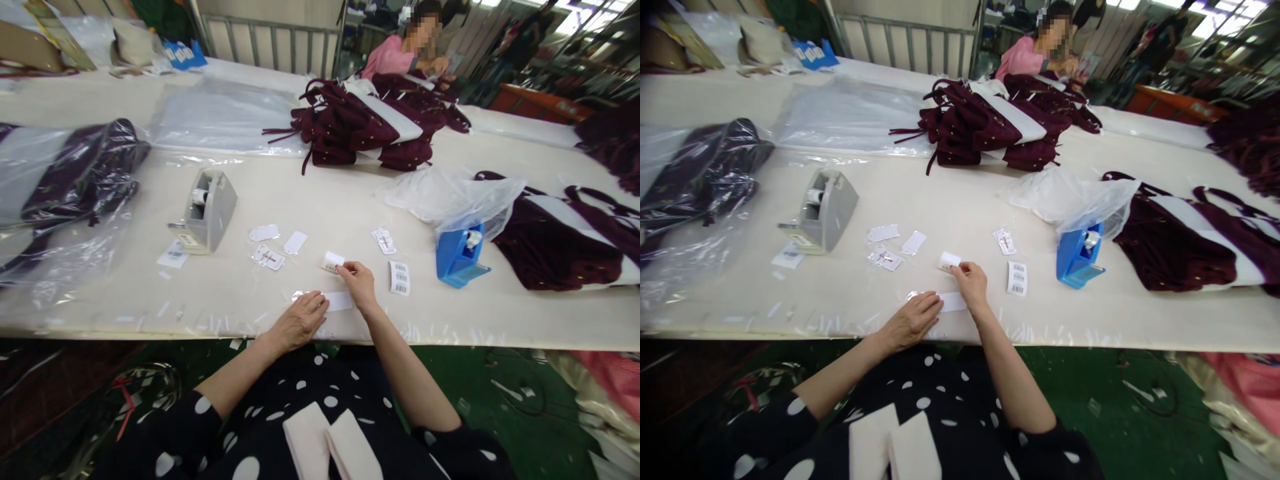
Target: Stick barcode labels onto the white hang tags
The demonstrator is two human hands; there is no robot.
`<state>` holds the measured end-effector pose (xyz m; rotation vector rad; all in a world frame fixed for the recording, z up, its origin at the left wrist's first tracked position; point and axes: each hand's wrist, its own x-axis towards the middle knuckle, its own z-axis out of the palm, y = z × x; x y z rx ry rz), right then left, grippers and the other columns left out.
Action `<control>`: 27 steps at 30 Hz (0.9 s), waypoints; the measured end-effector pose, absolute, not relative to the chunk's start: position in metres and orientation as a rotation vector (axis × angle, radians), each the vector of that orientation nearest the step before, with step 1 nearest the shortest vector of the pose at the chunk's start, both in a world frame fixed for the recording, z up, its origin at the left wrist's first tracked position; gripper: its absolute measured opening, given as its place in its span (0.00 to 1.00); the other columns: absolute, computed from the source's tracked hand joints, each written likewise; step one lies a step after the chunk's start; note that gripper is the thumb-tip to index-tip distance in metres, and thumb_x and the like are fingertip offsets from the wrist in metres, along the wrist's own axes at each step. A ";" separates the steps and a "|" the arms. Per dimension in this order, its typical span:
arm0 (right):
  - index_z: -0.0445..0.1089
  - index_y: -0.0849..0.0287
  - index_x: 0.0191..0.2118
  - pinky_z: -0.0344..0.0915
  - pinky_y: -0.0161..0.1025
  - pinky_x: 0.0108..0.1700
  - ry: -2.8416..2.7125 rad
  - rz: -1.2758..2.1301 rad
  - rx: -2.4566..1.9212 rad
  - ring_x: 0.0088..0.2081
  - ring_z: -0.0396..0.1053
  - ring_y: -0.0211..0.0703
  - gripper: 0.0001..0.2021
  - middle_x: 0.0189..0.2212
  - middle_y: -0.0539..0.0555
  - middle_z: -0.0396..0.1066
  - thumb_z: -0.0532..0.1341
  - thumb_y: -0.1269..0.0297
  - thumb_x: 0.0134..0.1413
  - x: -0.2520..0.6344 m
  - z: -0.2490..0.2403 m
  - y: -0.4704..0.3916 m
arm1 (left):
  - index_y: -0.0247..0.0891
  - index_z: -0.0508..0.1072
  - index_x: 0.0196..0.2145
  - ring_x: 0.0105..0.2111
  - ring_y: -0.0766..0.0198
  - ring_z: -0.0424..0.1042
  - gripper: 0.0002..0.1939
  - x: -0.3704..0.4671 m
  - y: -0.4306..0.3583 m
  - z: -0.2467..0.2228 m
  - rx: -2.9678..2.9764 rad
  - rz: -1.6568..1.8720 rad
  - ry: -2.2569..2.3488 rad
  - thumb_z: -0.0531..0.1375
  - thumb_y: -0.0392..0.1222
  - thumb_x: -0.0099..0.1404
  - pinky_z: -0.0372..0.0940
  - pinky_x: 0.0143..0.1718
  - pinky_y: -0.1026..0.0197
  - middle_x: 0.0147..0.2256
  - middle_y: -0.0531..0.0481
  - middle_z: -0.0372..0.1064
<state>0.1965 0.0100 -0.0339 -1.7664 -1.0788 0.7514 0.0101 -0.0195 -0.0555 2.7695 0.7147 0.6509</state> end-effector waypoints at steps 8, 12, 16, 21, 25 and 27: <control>0.66 0.59 0.30 0.61 0.36 0.34 -1.048 0.989 -1.551 0.31 0.69 0.39 0.16 0.30 0.53 0.73 0.55 0.50 0.47 0.195 -0.013 0.003 | 0.29 0.57 0.55 0.52 0.52 0.60 0.22 0.005 -0.017 -0.051 2.684 0.581 0.718 0.50 0.41 0.64 0.60 0.51 0.48 0.50 0.35 0.62; 0.65 0.59 0.24 0.59 0.37 0.32 -1.041 0.871 -1.695 0.27 0.65 0.39 0.14 0.22 0.51 0.69 0.60 0.52 0.41 0.192 -0.022 0.006 | 0.30 0.59 0.54 0.53 0.51 0.60 0.22 0.005 -0.017 -0.051 2.680 0.564 0.717 0.51 0.41 0.64 0.60 0.51 0.46 0.50 0.35 0.63; 0.67 0.59 0.24 0.59 0.37 0.34 -1.062 0.869 -1.676 0.29 0.64 0.40 0.11 0.22 0.49 0.68 0.63 0.56 0.36 0.179 -0.036 0.022 | 0.30 0.59 0.53 0.53 0.51 0.59 0.22 0.006 -0.016 -0.053 2.666 0.595 0.708 0.52 0.40 0.63 0.60 0.51 0.46 0.50 0.35 0.63; 0.68 0.59 0.29 0.61 0.36 0.36 -1.140 0.970 -1.511 0.31 0.64 0.38 0.10 0.27 0.48 0.68 0.59 0.57 0.43 0.178 -0.023 0.021 | 0.30 0.58 0.55 0.55 0.51 0.57 0.23 0.002 -0.020 -0.047 2.589 0.813 0.669 0.53 0.38 0.62 0.60 0.51 0.46 0.51 0.34 0.61; 0.68 0.59 0.33 0.60 0.34 0.34 -1.303 1.278 -1.251 0.29 0.63 0.35 0.10 0.26 0.47 0.67 0.59 0.59 0.46 0.194 0.011 -0.001 | 0.34 0.59 0.55 0.57 0.52 0.53 0.24 0.004 -0.020 -0.016 2.347 1.176 0.784 0.55 0.36 0.61 0.55 0.55 0.45 0.53 0.36 0.59; 0.70 0.60 0.35 0.60 0.34 0.34 -1.416 1.497 -1.139 0.29 0.63 0.35 0.10 0.27 0.48 0.67 0.60 0.60 0.48 0.201 0.030 -0.012 | 0.36 0.60 0.54 0.57 0.52 0.54 0.25 0.007 -0.014 0.006 2.145 1.162 0.859 0.57 0.39 0.59 0.52 0.56 0.45 0.54 0.38 0.58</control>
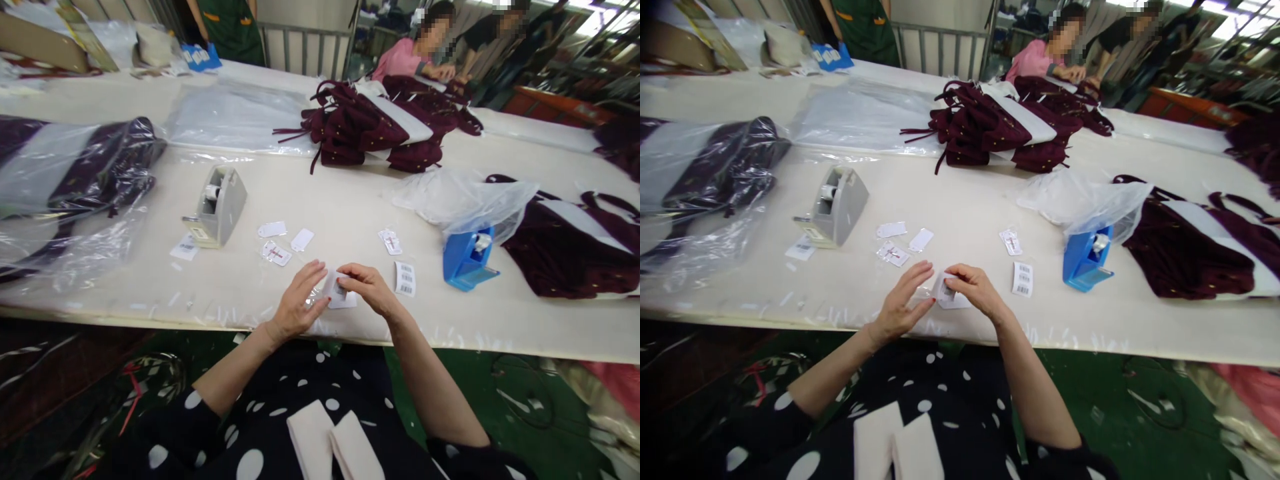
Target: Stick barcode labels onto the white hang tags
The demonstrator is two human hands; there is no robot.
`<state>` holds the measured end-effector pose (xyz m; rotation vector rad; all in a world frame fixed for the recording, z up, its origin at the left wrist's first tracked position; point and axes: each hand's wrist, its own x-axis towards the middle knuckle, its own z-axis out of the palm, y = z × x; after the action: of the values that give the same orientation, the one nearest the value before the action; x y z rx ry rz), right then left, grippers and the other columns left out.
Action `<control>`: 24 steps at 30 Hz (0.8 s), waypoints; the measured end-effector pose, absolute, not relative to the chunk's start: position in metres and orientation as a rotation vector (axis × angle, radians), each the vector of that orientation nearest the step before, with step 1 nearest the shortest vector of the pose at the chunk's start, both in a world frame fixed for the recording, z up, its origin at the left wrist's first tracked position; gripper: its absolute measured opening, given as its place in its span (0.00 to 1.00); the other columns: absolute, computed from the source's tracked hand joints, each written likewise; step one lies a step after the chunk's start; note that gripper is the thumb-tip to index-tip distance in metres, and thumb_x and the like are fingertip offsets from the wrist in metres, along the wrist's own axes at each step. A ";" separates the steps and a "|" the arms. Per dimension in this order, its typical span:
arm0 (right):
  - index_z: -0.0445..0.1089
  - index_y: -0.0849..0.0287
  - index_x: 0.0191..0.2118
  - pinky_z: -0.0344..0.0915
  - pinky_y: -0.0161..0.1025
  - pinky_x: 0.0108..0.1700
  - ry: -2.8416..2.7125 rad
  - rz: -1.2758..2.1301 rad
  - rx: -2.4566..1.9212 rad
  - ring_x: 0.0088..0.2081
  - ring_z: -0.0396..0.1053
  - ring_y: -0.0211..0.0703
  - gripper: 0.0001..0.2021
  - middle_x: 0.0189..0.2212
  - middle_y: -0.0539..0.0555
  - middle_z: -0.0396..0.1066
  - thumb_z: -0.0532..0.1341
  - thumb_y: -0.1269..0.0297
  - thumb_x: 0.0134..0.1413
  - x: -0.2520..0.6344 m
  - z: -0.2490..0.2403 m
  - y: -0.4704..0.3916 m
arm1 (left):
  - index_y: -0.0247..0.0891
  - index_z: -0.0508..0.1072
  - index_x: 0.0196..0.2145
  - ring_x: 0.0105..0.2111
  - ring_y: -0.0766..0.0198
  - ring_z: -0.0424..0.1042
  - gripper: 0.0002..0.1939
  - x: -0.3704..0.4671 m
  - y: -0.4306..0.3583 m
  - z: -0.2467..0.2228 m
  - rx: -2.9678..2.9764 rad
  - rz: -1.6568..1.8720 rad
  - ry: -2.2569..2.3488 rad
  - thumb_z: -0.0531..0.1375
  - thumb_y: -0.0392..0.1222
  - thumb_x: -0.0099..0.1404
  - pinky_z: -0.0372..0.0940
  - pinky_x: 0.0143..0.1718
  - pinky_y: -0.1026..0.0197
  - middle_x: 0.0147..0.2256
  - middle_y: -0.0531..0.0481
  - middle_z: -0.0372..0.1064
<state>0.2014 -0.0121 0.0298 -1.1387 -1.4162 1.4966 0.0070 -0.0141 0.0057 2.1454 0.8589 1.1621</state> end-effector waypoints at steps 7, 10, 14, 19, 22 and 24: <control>0.69 0.59 0.36 0.54 0.31 0.24 -1.408 1.625 -1.159 0.22 0.56 0.31 0.14 0.20 0.44 0.61 0.66 0.62 0.41 0.215 0.051 -0.029 | 0.31 0.72 0.31 0.30 0.64 0.69 0.13 0.022 -0.006 0.026 1.228 0.525 0.711 0.65 0.44 0.50 0.62 0.34 0.63 0.27 0.51 0.71; 0.68 0.58 0.35 0.55 0.31 0.25 -1.329 1.562 -1.189 0.23 0.58 0.31 0.13 0.21 0.44 0.61 0.67 0.62 0.40 0.217 0.041 -0.031 | 0.30 0.71 0.24 0.23 0.70 0.65 0.12 0.029 -0.015 0.015 1.035 0.498 0.727 0.67 0.41 0.45 0.57 0.28 0.67 0.22 0.54 0.68; 0.69 0.55 0.39 0.62 0.37 0.36 -1.405 1.086 -1.261 0.35 0.64 0.38 0.12 0.33 0.50 0.66 0.63 0.62 0.45 0.213 0.032 -0.038 | 0.30 0.74 0.27 0.25 0.69 0.65 0.12 0.036 -0.023 0.011 0.919 0.591 0.808 0.67 0.40 0.45 0.58 0.30 0.66 0.24 0.53 0.70; 0.69 0.54 0.43 0.57 0.45 0.52 -1.621 0.589 -1.406 0.48 0.62 0.45 0.12 0.42 0.56 0.67 0.57 0.63 0.53 0.201 0.028 -0.058 | 0.32 0.74 0.29 0.28 0.67 0.66 0.12 0.041 -0.023 0.016 0.936 0.725 0.859 0.65 0.42 0.48 0.59 0.34 0.63 0.26 0.52 0.70; 0.68 0.53 0.47 0.58 0.46 0.52 -1.633 0.642 -1.430 0.47 0.64 0.46 0.15 0.44 0.56 0.69 0.57 0.60 0.53 0.193 0.023 -0.068 | 0.32 0.74 0.29 0.29 0.66 0.65 0.10 0.042 -0.023 0.020 1.038 0.742 0.856 0.63 0.43 0.51 0.59 0.35 0.63 0.26 0.52 0.69; 0.69 0.53 0.44 0.62 0.43 0.48 -1.557 0.753 -1.435 0.43 0.67 0.45 0.13 0.40 0.55 0.71 0.55 0.59 0.54 0.189 0.019 -0.072 | 0.32 0.73 0.28 0.27 0.68 0.63 0.10 0.044 -0.025 0.021 1.074 0.726 0.867 0.61 0.43 0.52 0.58 0.33 0.64 0.25 0.52 0.68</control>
<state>0.1889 -0.0722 0.0191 -1.4355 -1.5572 0.7526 0.0437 -0.0250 0.0206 1.0742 0.8670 0.7259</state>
